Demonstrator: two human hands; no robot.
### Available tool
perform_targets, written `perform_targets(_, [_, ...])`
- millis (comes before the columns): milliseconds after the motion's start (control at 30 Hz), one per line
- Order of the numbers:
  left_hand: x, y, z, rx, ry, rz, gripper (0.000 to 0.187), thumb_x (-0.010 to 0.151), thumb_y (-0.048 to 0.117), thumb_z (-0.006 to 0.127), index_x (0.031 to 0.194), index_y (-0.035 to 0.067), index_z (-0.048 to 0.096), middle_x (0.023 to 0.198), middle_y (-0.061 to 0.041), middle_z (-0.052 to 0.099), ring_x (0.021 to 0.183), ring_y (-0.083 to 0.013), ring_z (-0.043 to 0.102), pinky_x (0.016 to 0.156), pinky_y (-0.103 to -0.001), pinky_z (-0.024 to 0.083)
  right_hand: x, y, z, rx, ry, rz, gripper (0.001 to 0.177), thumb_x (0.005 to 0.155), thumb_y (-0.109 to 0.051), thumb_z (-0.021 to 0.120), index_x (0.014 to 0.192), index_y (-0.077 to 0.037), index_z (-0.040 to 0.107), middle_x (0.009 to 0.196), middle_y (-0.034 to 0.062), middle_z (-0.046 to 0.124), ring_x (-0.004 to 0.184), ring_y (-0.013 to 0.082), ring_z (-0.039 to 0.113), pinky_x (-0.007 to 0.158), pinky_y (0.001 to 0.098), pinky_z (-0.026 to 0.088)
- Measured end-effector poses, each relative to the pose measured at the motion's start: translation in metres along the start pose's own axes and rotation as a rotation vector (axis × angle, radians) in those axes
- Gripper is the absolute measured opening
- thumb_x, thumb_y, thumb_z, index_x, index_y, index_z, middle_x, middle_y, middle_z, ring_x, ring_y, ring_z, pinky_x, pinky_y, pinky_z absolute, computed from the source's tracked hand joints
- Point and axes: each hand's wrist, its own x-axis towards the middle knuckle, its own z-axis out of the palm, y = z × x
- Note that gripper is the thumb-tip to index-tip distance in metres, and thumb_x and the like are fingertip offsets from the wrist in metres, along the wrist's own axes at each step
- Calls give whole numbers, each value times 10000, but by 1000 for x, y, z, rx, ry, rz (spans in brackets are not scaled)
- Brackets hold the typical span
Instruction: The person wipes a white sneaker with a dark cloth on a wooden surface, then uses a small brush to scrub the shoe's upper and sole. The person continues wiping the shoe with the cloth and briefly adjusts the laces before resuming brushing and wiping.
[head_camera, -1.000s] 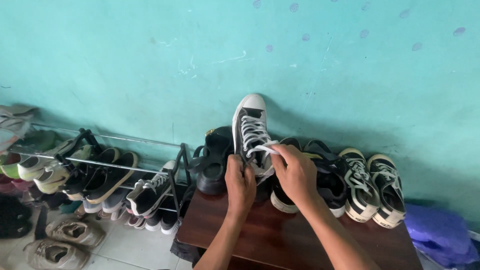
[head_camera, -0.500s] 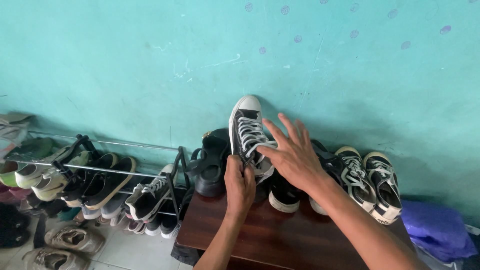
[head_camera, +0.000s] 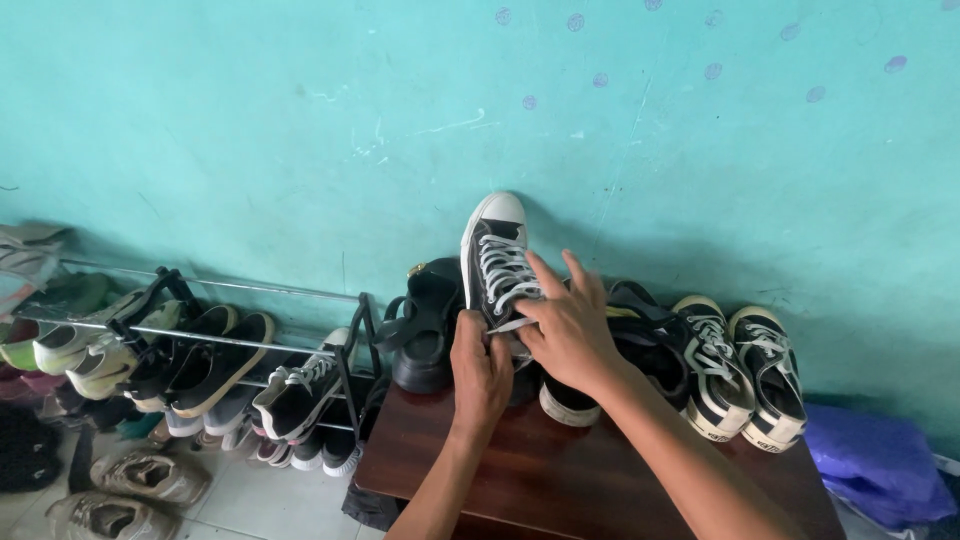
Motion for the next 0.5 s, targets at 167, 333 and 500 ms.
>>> perform_targets(167, [1,-8,-3,-30,20,15,207,949,-10,462,843,135,358,772,-90,354,648,-307,446,608,-373,409,-2,-2,-5,245,63,-94,154,855,-182,745,979,-173,837,1583,118,468,1410,634,311,1080,810,248])
perform_targets(333, [3,-1,-5,-29,-12,15,248,980,-1,452,830,156,333,769,-50,318,648,-262,450,620,-344,409,-14,4,-35,472,134,-185,174,970,-277,697,935,-162,822,1472,80,626,1368,574,434,1093,682,359])
perform_targets(500, [5,-15,-5,-63,2,3,258,974,4,486,832,159,338,760,-49,362,648,-249,486,603,-343,417,-17,-6,-45,880,137,-60,281,997,-214,663,1211,-53,746,1362,192,697,1245,443,637,982,546,549])
